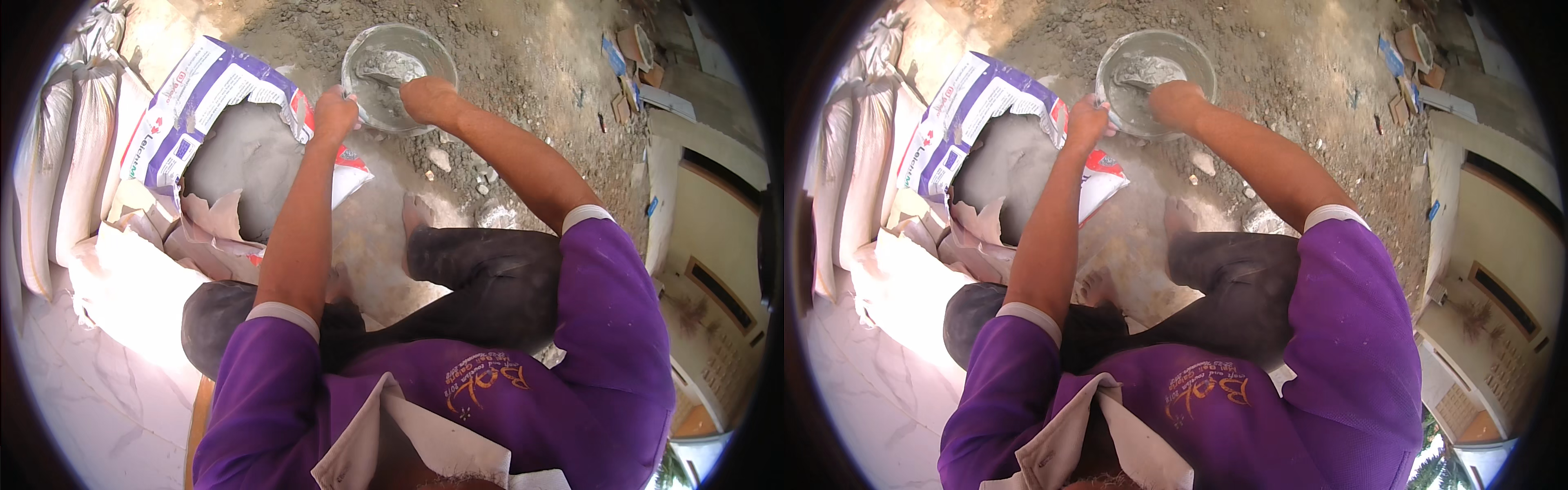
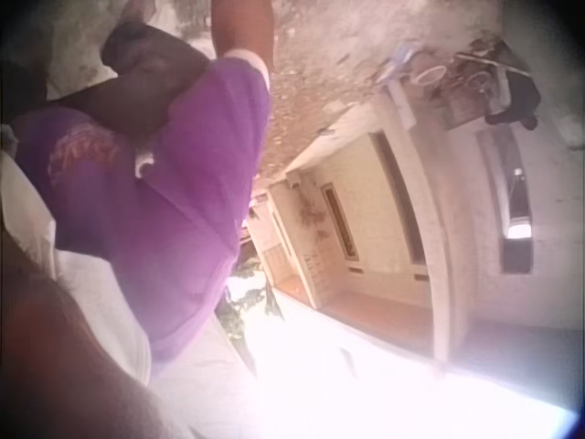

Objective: The person scoops dry cement powder from a bag into a bucket of water using a trowel. They then stir the mixture repeatedly to combine the powder and water into a paste.

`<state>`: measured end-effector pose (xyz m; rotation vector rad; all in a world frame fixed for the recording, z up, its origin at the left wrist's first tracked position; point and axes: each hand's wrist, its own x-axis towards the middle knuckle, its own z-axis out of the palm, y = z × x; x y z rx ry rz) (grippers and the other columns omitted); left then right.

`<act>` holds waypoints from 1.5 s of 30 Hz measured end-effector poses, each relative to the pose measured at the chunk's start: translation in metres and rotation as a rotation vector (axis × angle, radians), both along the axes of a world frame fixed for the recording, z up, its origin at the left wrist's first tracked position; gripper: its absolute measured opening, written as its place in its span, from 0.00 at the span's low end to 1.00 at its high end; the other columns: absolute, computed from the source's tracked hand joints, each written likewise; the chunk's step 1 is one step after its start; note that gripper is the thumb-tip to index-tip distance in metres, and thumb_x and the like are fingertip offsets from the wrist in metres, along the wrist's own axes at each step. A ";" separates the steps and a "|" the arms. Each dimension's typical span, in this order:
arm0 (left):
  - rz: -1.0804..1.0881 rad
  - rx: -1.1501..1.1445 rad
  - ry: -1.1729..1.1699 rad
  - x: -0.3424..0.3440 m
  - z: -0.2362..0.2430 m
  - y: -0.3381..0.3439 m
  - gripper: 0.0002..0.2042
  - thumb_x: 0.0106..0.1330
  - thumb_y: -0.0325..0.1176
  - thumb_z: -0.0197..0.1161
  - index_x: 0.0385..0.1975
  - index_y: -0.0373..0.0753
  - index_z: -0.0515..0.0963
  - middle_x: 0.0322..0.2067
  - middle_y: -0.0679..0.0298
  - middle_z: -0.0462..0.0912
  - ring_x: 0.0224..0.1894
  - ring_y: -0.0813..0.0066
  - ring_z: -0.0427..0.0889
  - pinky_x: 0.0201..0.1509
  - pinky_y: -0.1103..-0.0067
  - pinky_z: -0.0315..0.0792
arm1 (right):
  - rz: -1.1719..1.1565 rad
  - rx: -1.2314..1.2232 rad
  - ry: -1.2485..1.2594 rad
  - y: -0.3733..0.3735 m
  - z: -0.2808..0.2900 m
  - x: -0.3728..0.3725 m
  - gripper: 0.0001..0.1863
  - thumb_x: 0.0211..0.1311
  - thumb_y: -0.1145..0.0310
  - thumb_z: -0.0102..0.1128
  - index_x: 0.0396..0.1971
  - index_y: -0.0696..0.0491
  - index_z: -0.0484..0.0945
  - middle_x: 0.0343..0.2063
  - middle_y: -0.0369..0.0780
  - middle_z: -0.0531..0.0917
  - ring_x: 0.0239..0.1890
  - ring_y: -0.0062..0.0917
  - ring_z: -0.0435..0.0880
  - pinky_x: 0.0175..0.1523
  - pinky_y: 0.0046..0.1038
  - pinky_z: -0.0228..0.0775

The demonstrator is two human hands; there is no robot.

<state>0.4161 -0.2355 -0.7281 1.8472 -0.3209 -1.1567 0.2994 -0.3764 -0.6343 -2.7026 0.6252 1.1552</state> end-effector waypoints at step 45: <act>-0.007 -0.007 -0.127 -0.008 0.000 -0.005 0.11 0.67 0.26 0.56 0.43 0.24 0.74 0.30 0.46 0.83 0.22 0.61 0.85 0.23 0.71 0.78 | -0.073 0.146 0.080 -0.025 -0.005 -0.026 0.12 0.49 0.71 0.61 0.34 0.58 0.86 0.37 0.49 0.86 0.43 0.40 0.86 0.46 0.37 0.78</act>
